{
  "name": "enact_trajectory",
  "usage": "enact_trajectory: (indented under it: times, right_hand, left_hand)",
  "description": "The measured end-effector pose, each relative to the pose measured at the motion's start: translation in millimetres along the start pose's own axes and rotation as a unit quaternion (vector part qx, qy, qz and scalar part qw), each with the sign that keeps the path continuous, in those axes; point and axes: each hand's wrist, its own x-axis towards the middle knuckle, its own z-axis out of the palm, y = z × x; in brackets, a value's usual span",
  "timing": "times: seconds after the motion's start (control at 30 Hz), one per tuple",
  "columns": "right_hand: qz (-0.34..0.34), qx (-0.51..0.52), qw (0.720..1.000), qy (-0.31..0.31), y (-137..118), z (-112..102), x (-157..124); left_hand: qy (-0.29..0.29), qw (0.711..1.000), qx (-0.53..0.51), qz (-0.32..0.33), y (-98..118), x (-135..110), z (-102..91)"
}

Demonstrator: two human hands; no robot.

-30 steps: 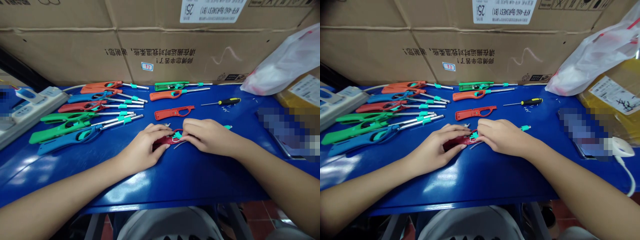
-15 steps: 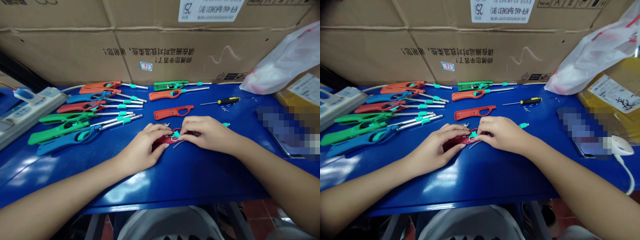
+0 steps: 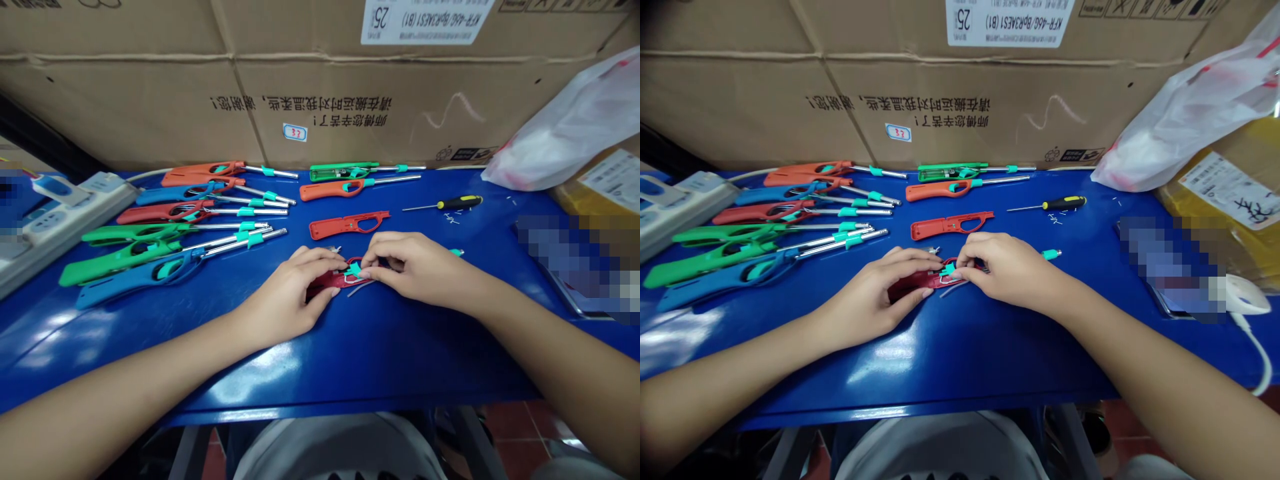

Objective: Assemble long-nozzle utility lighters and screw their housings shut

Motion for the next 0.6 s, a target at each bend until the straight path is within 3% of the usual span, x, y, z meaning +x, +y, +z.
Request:
enact_trajectory:
  times: [0.33, 0.6]
  right_hand:
    - [0.069, 0.019, 0.997, -0.009, -9.3, 0.7, -2.5]
    - [0.023, 0.025, 0.999, -0.008, -2.9, 3.3, -1.2]
  left_hand:
    - [0.001, 1.000, 0.004, 0.010, -1.0, -0.7, 2.3]
    - [-0.001, 1.000, 0.017, 0.010, -0.4, -1.3, 2.1]
